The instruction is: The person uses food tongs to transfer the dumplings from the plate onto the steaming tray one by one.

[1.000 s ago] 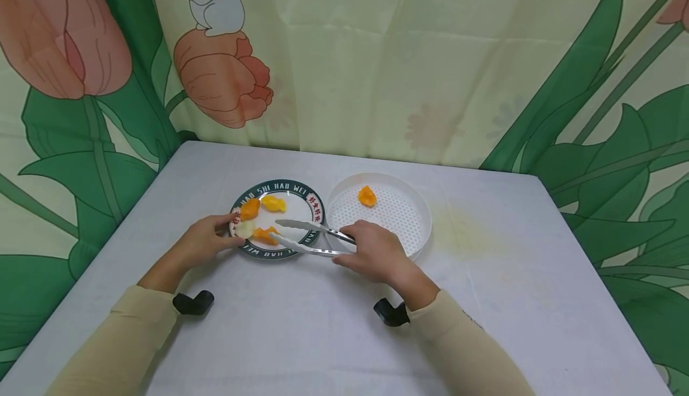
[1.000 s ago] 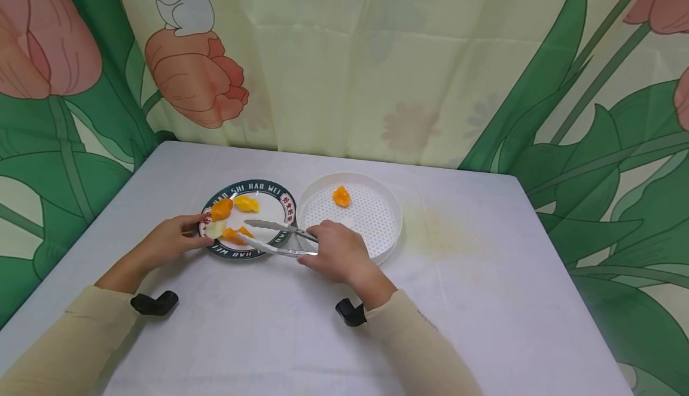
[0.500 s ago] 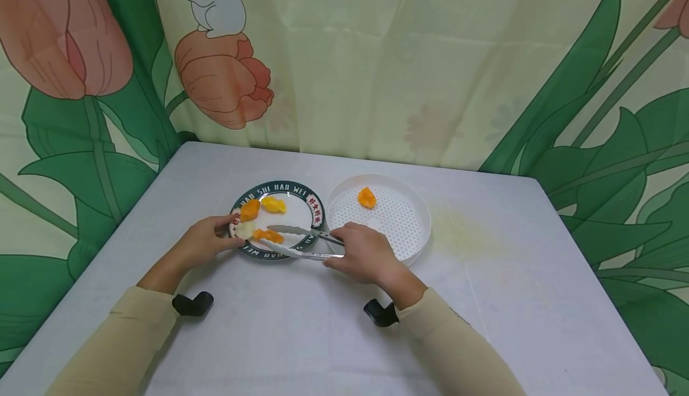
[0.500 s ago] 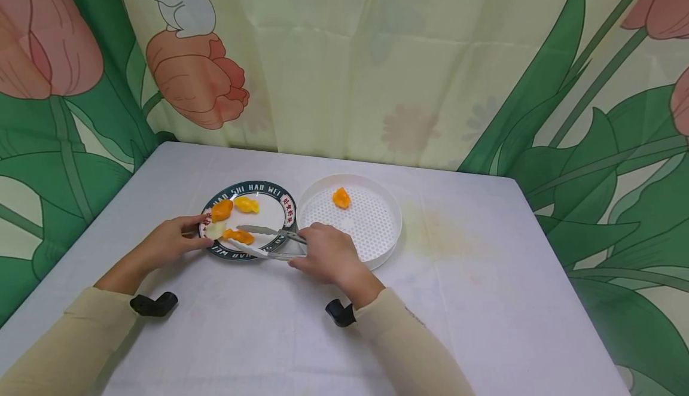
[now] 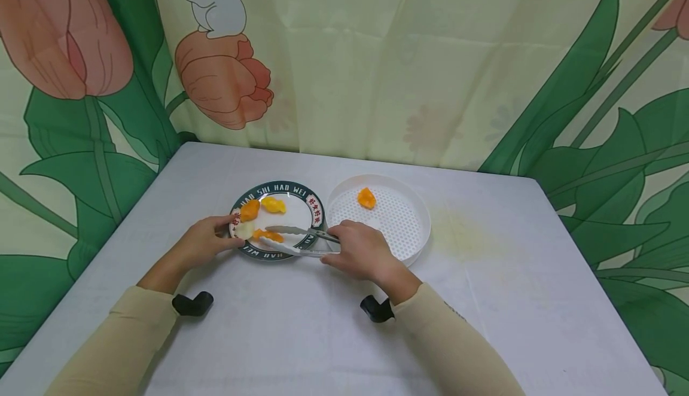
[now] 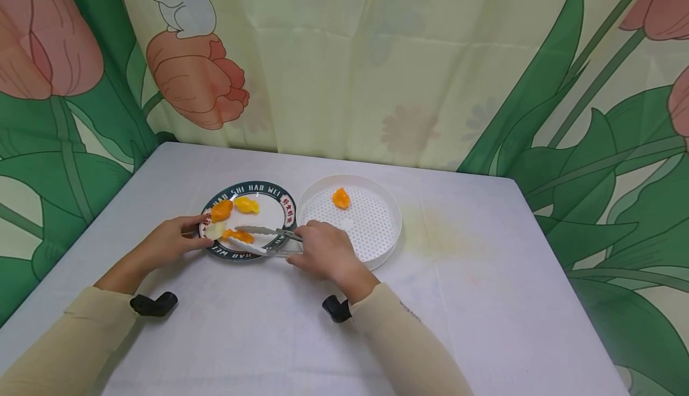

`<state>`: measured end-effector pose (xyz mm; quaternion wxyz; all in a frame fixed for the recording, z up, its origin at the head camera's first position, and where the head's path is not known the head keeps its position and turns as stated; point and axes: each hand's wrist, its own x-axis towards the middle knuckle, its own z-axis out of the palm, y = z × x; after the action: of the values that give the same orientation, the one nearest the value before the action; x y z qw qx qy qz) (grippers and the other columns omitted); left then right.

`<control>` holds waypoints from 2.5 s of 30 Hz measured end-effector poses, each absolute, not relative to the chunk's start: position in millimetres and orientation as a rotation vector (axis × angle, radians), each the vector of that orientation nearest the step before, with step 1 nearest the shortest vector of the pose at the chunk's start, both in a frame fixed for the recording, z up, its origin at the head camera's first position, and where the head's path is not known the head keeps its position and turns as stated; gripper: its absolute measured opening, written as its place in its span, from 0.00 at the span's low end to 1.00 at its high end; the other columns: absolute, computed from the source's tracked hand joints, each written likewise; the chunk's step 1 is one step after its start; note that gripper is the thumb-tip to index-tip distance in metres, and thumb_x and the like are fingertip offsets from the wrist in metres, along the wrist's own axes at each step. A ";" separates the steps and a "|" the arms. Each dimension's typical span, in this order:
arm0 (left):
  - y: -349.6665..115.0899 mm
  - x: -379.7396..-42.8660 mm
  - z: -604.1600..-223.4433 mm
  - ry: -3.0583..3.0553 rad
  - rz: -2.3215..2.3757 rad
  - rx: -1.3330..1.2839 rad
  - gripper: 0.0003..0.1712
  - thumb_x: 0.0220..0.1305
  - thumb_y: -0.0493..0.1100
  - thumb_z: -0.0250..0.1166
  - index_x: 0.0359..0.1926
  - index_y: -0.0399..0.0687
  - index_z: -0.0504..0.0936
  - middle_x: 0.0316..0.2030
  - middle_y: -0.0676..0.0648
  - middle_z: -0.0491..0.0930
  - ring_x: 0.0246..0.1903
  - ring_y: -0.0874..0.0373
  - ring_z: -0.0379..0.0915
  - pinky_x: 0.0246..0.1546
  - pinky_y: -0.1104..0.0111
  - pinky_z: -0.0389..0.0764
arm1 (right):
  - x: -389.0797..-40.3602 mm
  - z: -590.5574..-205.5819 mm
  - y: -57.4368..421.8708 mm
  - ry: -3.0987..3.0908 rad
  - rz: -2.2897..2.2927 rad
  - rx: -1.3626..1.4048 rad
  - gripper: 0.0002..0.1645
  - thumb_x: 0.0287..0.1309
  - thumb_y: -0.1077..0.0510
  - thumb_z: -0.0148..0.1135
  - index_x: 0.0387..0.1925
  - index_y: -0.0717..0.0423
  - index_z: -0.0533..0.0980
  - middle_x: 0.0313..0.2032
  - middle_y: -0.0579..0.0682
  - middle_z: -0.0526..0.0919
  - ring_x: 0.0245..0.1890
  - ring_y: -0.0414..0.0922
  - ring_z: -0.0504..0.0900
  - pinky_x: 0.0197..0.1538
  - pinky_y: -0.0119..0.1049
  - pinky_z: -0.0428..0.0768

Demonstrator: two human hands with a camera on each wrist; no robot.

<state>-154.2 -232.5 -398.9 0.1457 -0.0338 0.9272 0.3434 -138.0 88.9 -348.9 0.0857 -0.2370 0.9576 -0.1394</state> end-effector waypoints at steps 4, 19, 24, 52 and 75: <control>-232.4 -154.2 -399.0 2.673 0.987 -0.095 0.48 0.63 0.53 0.71 0.74 0.35 0.60 0.68 0.25 0.61 0.66 0.29 0.59 0.58 0.46 0.74 | -139.1 -350.0 89.4 2.860 -0.402 -0.719 0.31 0.59 0.42 0.68 0.60 0.51 0.79 0.51 0.49 0.83 0.44 0.44 0.78 0.41 0.38 0.79; -232.0 -154.8 -398.8 2.674 0.985 -0.095 0.48 0.63 0.53 0.70 0.74 0.35 0.60 0.68 0.25 0.61 0.66 0.29 0.59 0.59 0.46 0.74 | -137.6 -348.8 96.1 2.877 -0.459 -0.716 0.30 0.60 0.42 0.67 0.60 0.51 0.79 0.52 0.49 0.83 0.48 0.46 0.79 0.47 0.42 0.80; -231.3 -154.9 -398.4 2.670 0.986 -0.095 0.47 0.63 0.52 0.70 0.74 0.35 0.60 0.69 0.25 0.61 0.66 0.30 0.59 0.59 0.46 0.73 | -136.8 -346.7 101.8 2.899 -0.505 -0.708 0.28 0.59 0.43 0.69 0.58 0.49 0.81 0.47 0.46 0.83 0.41 0.43 0.77 0.40 0.38 0.78; -232.5 -155.0 -399.4 2.664 0.985 -0.100 0.48 0.62 0.53 0.70 0.74 0.35 0.59 0.68 0.25 0.61 0.66 0.29 0.59 0.59 0.46 0.74 | -139.4 -332.9 169.8 2.999 -0.803 -0.455 0.33 0.57 0.44 0.70 0.61 0.56 0.79 0.53 0.54 0.83 0.46 0.51 0.80 0.42 0.45 0.79; -232.7 -154.2 -401.5 2.677 0.998 -0.084 0.48 0.63 0.53 0.70 0.74 0.35 0.60 0.68 0.25 0.61 0.65 0.30 0.61 0.58 0.46 0.74 | -150.1 -349.3 246.3 3.030 -0.813 -0.148 0.34 0.61 0.44 0.65 0.61 0.62 0.76 0.53 0.62 0.81 0.46 0.56 0.77 0.42 0.46 0.75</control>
<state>-154.2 -232.7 -401.5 0.1414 -0.0292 0.9272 0.3457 -150.1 246.3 -349.3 0.0003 -0.0472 0.9647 -0.2590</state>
